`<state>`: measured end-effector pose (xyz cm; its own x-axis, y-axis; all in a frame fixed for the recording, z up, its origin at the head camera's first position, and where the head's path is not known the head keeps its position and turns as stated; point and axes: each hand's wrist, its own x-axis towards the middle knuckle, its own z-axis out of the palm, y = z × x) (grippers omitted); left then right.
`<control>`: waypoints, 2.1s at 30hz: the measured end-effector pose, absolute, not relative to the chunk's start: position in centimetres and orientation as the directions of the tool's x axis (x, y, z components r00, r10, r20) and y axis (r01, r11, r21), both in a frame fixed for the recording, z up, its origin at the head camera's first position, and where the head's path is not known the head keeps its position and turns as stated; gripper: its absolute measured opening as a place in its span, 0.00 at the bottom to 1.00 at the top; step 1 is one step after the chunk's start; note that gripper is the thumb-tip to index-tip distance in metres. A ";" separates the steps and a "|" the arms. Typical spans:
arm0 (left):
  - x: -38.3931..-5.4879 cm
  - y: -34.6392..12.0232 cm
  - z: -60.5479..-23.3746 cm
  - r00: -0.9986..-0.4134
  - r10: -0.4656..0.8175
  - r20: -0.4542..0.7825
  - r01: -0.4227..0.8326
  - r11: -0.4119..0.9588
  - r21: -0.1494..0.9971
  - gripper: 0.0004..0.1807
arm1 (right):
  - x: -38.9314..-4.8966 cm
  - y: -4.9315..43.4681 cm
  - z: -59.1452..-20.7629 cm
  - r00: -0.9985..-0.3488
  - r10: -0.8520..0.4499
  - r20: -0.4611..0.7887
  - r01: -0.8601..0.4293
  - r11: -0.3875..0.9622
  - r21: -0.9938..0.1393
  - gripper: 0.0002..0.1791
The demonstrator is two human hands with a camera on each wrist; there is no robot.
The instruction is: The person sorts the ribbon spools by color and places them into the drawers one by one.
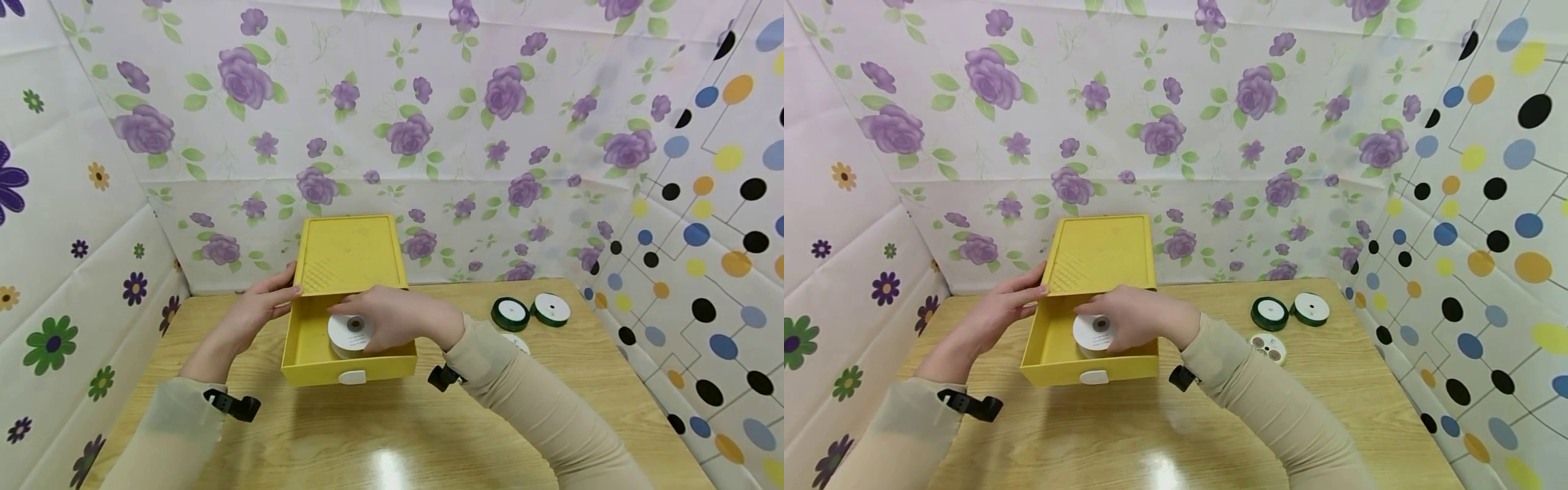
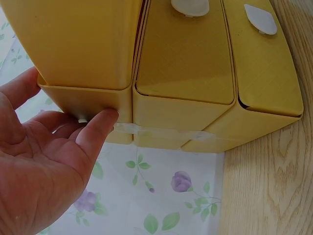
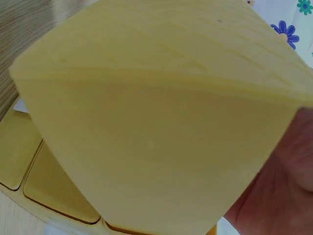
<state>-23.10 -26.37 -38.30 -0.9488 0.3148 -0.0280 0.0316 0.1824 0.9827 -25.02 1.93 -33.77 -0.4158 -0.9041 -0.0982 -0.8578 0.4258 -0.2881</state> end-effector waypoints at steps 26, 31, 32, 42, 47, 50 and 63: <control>-23.0 -26.3 -38.3 -0.950 0.312 -0.036 0.025 0.187 0.982 0.43 | -24.6 2.6 -34.7 -0.456 -0.889 -0.048 -0.837 0.447 -0.315 0.46; -23.0 -26.3 -38.3 -0.949 0.314 -0.033 0.025 0.181 0.983 0.43 | -24.5 3.6 -34.5 -0.455 -0.891 -0.011 -0.838 0.432 -0.333 0.46; -23.0 -26.3 -38.3 -0.949 0.313 -0.033 0.025 0.181 0.983 0.43 | -24.5 3.9 -34.4 -0.462 -0.887 -0.003 -0.832 0.434 -0.346 0.45; -22.9 -26.4 -38.2 -0.951 0.309 -0.028 0.032 0.187 0.982 0.43 | -24.2 6.9 -35.1 -0.591 -0.792 0.152 -0.635 0.341 -0.693 0.28; -23.0 -26.2 -38.1 -0.948 0.318 -0.025 0.034 0.180 0.983 0.42 | -23.9 7.8 -36.4 -0.704 -0.666 0.247 -0.482 0.193 -0.855 0.22; -23.0 -26.1 -38.1 -0.947 0.322 -0.023 0.036 0.175 0.984 0.42 | -23.9 8.2 -37.8 -0.789 -0.550 0.274 -0.415 0.148 -0.898 0.18; -23.1 -26.2 -38.2 -0.952 0.305 -0.033 0.028 0.194 0.981 0.42 | -24.2 10.9 -42.7 -0.916 -0.231 0.328 -0.325 -0.051 -0.944 0.17</control>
<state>-23.06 -26.20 -38.18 -0.9517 0.3053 -0.0332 0.0279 0.1938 0.9806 -24.23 10.90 -42.65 -0.9161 -0.2307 0.3278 -0.3251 -0.0508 -0.9443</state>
